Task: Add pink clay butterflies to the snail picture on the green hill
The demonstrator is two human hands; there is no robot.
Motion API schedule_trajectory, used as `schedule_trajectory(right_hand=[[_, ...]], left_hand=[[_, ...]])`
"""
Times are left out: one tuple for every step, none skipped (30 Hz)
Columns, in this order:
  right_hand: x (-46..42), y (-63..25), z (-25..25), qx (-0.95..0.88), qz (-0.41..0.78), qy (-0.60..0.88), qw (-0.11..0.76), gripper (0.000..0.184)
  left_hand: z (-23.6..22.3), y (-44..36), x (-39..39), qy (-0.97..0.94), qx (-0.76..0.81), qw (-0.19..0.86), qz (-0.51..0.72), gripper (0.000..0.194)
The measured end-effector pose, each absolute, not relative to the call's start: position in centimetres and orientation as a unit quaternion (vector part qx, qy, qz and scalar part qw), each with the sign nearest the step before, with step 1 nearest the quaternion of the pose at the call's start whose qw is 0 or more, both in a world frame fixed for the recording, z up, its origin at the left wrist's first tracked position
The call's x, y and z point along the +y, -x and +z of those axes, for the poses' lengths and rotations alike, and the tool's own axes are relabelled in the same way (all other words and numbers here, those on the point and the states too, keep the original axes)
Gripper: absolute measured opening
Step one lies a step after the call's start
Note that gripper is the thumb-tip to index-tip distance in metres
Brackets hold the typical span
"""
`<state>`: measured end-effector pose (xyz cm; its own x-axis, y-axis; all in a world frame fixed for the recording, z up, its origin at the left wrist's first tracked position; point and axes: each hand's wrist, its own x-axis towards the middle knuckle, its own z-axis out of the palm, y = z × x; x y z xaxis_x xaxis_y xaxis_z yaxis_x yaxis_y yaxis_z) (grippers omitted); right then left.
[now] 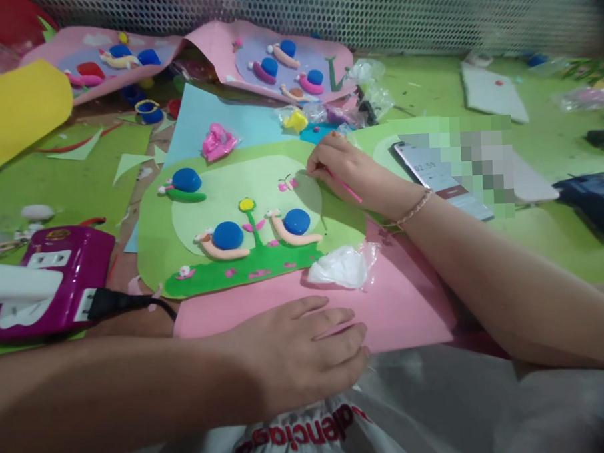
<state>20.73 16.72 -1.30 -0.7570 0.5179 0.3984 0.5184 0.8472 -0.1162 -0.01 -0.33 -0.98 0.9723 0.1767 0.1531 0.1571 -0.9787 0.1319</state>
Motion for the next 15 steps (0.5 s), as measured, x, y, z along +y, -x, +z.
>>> schedule_trajectory(right_hand=[[16.7, -20.5, -1.3, -0.934, 0.000, 0.284, 0.218, 0.016], [16.7, -20.3, -1.4, -0.929, -0.001, 0.293, 0.224, 0.015], [16.6, -20.0, -1.5, -0.925, -0.006, 0.300, 0.232, 0.015], [16.6, -19.6, -1.6, -0.921, -0.014, 0.306, 0.240, 0.015], [16.6, -19.3, -1.8, -0.918, -0.022, 0.309, 0.247, 0.015], [16.5, -18.9, -2.0, -0.916, -0.029, 0.310, 0.252, 0.017], [16.5, -18.6, -2.1, -0.916, -0.034, 0.308, 0.254, 0.018], [16.5, -18.3, -2.3, -0.917, -0.035, 0.306, 0.254, 0.019], [16.4, -18.1, -2.4, -0.918, -0.032, 0.306, 0.251, 0.020], [16.4, -18.0, -2.4, -0.918, -0.027, 0.309, 0.247, 0.020], [16.4, -17.9, -2.5, -0.918, -0.022, 0.313, 0.242, 0.021], [16.3, -17.8, -2.5, -0.919, -0.018, 0.317, 0.235, 0.021], [16.3, -17.8, -2.5, -0.918, -0.017, 0.320, 0.232, 0.022], [16.3, -17.8, -2.5, -0.918, -0.020, 0.321, 0.232, 0.022], [16.3, -17.9, -2.5, -0.919, -0.023, 0.318, 0.233, 0.022]], left_hand=[[-1.0, 0.0, -0.3, -0.991, 0.086, 0.060, 0.082, 0.040], [-1.0, 0.0, -0.3, -0.991, 0.087, 0.060, 0.081, 0.039], [-0.9, 0.0, -0.3, -0.991, 0.087, 0.059, 0.081, 0.039], [-0.9, 0.0, -0.3, -0.992, 0.085, 0.058, 0.079, 0.039], [-0.8, 0.0, -0.3, -0.992, 0.082, 0.056, 0.076, 0.039], [-0.7, 0.0, -0.2, -0.993, 0.078, 0.055, 0.072, 0.040], [-0.6, 0.0, -0.1, -0.993, 0.075, 0.054, 0.069, 0.040], [-0.4, 0.0, -0.1, -0.994, 0.072, 0.054, 0.066, 0.040], [-0.3, 0.0, 0.0, -0.994, 0.070, 0.055, 0.063, 0.039], [-0.2, 0.0, 0.0, -0.994, 0.070, 0.058, 0.061, 0.039], [-0.1, 0.0, 0.1, -0.994, 0.070, 0.061, 0.061, 0.038], [0.0, 0.0, 0.1, -0.994, 0.069, 0.063, 0.059, 0.037], [0.0, -0.1, 0.1, -0.994, 0.069, 0.064, 0.059, 0.037], [0.1, -0.1, 0.2, -0.994, 0.069, 0.063, 0.060, 0.036], [0.1, -0.1, 0.2, -0.994, 0.070, 0.061, 0.061, 0.035]])
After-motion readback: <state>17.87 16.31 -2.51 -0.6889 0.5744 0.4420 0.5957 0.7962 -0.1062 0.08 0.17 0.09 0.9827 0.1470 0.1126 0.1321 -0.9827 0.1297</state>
